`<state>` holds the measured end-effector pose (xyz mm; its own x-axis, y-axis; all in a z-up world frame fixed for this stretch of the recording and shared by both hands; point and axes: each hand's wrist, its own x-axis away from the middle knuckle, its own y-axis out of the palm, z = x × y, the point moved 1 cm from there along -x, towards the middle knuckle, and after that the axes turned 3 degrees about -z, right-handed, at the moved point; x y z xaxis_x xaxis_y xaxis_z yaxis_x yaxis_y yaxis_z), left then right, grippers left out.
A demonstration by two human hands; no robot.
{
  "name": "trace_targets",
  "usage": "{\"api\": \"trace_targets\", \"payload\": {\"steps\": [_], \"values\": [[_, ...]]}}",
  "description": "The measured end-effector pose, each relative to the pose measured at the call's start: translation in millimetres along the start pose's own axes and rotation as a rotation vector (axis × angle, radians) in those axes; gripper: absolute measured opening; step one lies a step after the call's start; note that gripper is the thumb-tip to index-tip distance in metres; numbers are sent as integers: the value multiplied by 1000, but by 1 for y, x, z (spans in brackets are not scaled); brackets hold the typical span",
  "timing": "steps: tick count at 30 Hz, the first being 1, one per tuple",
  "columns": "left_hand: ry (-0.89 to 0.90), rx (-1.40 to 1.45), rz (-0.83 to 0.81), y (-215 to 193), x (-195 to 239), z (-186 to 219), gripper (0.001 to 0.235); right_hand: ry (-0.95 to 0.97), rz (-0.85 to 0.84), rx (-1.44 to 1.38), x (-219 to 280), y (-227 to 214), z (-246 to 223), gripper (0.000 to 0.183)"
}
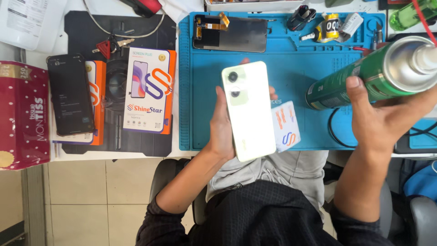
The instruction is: The person cleans the edges of a green smartphone with a card and compressed air, then uses a screwdriver to remove screws from the internal frame of a disassembled phone. The person handles the phone, card, spray can, and screwdriver throughout the sequence.
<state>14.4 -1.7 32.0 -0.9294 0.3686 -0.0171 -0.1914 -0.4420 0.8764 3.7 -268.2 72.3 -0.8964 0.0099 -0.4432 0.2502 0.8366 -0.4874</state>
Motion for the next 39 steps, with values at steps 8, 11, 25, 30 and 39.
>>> {"api": "trace_targets", "payload": {"steps": [8, 11, 25, 30, 39], "values": [[109, 212, 169, -18, -9, -10, 74, 24, -455, 114, -14, -20, -65, 76], [102, 221, 180, -21, -12, -13, 73, 74, -708, 193, -20, -10, -73, 72], [72, 284, 127, -24, -15, -16, 75, 190, -859, 138, -43, 14, -62, 80], [77, 288, 113, -23, -17, -16, 74, 163, -859, 120, -46, 13, -61, 78], [106, 265, 191, -17, -12, -23, 72, 456, -1128, 606, -54, 7, -60, 94]]}}
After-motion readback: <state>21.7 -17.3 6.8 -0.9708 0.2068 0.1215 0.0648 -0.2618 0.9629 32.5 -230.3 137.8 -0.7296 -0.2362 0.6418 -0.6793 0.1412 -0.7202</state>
